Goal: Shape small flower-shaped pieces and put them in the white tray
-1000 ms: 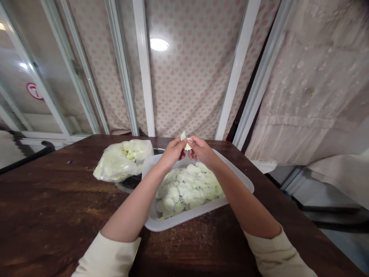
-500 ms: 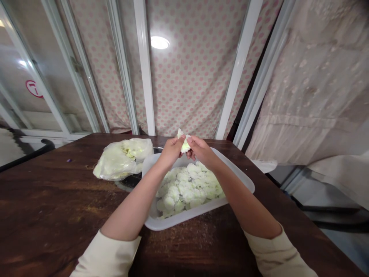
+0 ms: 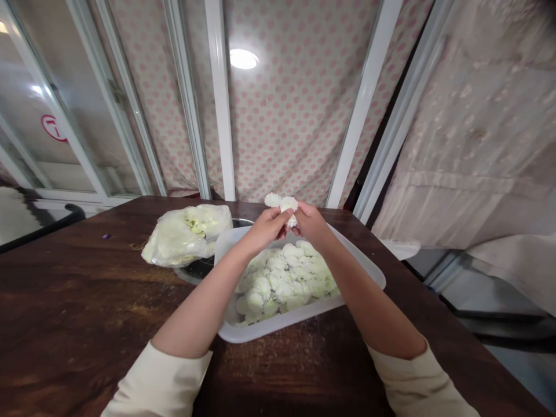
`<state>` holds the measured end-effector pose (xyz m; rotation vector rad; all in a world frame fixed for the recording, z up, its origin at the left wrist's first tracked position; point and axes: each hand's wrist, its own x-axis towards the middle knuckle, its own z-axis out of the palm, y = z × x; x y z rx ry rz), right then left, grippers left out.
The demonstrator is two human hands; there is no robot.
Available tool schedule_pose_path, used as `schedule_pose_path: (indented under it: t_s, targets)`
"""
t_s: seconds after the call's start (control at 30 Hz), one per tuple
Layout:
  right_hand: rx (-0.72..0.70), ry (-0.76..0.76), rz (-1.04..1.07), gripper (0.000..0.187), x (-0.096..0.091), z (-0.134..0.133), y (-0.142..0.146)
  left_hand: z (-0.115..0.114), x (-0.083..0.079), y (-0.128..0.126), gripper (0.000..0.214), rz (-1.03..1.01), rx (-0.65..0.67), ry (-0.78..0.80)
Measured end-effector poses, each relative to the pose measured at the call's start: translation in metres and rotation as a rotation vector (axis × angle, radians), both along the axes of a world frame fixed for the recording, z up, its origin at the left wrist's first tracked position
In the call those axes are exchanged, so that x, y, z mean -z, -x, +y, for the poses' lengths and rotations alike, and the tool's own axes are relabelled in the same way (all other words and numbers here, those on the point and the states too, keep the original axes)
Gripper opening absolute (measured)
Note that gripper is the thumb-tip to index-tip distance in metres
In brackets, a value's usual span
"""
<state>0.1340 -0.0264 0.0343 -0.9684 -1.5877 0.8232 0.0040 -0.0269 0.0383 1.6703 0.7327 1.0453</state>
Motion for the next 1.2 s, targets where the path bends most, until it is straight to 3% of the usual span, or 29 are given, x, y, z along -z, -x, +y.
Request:
schedule_pose_path:
  t_s: [0.2,0.43,0.7,0.93,1.2]
  targets:
    - [0.014,-0.009,0.004,0.035,0.0010,-0.0017,0.0016,0.0032,0.0014,0.0004,0.031,-0.058,-0.053,0.056]
    - [-0.144,0.010,-0.040,0.032,0.0025,-0.0024,0.0048,0.0066,0.0028,0.0018,0.037,-0.097,-0.105,0.061]
    - [0.039,0.070,0.039,0.036,-0.0020,-0.0008,0.0012,0.0029,0.0035,0.0002,0.038,-0.092,0.065,0.001]
    - [0.137,-0.106,0.011,0.039,-0.0016,0.0018,-0.0006,0.0030,0.0029,0.0011,0.036,-0.064,-0.010,0.084]
    - [0.155,-0.101,-0.090,0.046,0.0014,0.0021,-0.0023,0.0002,-0.0002,0.0020,0.037,-0.084,0.071,0.006]
